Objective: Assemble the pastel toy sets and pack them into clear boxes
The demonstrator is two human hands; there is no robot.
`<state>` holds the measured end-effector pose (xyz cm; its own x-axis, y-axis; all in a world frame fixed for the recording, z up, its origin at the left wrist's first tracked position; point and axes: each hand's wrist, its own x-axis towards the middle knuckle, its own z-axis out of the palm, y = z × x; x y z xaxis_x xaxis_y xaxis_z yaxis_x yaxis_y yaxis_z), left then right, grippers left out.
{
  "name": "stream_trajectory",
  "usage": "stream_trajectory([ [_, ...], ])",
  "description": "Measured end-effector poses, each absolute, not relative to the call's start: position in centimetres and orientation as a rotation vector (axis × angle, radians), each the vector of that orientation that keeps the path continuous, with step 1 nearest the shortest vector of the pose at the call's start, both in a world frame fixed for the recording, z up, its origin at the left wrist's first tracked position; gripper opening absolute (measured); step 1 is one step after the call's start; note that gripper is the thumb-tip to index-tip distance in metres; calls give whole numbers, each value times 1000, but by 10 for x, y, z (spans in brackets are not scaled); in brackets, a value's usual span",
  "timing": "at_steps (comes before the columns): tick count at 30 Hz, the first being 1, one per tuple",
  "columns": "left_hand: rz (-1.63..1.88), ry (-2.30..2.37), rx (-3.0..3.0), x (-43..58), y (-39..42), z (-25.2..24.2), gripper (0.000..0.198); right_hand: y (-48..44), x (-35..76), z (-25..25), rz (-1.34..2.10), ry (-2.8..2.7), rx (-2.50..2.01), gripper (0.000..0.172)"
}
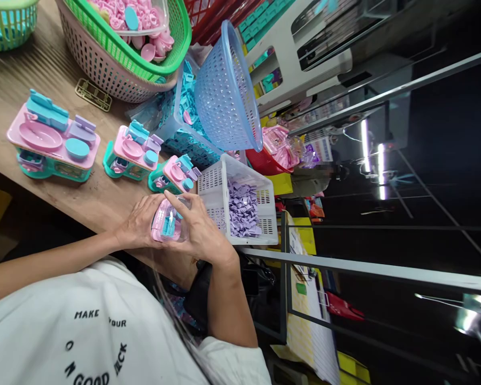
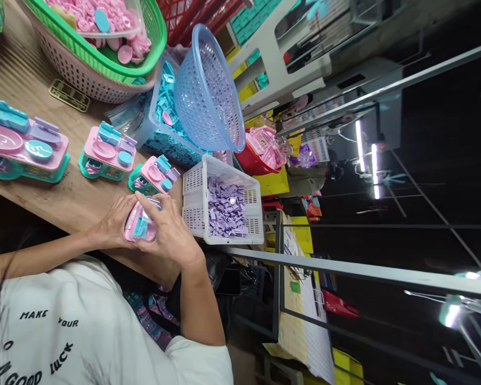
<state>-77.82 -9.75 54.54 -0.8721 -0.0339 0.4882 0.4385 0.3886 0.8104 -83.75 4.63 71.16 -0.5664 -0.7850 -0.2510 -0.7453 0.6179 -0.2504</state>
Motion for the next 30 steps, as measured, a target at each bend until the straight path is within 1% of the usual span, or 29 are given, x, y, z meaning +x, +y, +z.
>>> stream_trajectory([
  [4, -1434, -2267, -361, -781, -99, 537, 119, 61, -837, 690, -477, 2473, -1212, 107],
  [6, -1377, -2325, -353, -783, -100, 530, 124, 65, -837, 677, -623, 2508, -1198, 111],
  [8, -1305, -2362, -374, -787, -102, 523, 125, 69, -838, 668, -678, 2584, -1156, 117],
  [10, -1228, -2372, -416, -792, -103, 520, 117, 72, -841, 664, -660, 2665, -1110, 119],
  [13, -1116, -2406, -456, -800, -96, 521, 104, 80, -844, 667, -602, 2747, -1068, 115],
  [19, -908, -2556, -467, -808, -64, 531, 110, 102, -834, 696, -225, 2892, -994, 109],
  [20, -885, -2584, -473, -807, -60, 532, 109, 106, -835, 704, -189, 2894, -1027, 106],
  [21, -867, -2612, -484, -806, -56, 534, 107, 110, -840, 713, -185, 2874, -1089, 98],
  [22, -851, -2640, -507, -805, -54, 537, 103, 114, -849, 723, -207, 2840, -1162, 84],
  [23, -839, -2665, -547, -803, -52, 540, 98, 118, -861, 732, -244, 2815, -1216, 65],
  [24, -830, -2683, -601, -802, -52, 543, 91, 122, -877, 741, -276, 2817, -1232, 46],
  [25, -827, -2686, -665, -801, -53, 548, 81, 125, -895, 747, -282, 2865, -1186, 30],
  [26, -831, -2677, -733, -803, -55, 554, 71, 128, -916, 750, -245, 2946, -1081, 25],
  [28, -854, -2617, -844, -810, -63, 570, 53, 131, -957, 747, -72, 3051, -829, 33],
  [30, -840, -2519, -821, -825, -76, 589, 41, 129, -993, 736, 43, 3004, -714, 40],
])
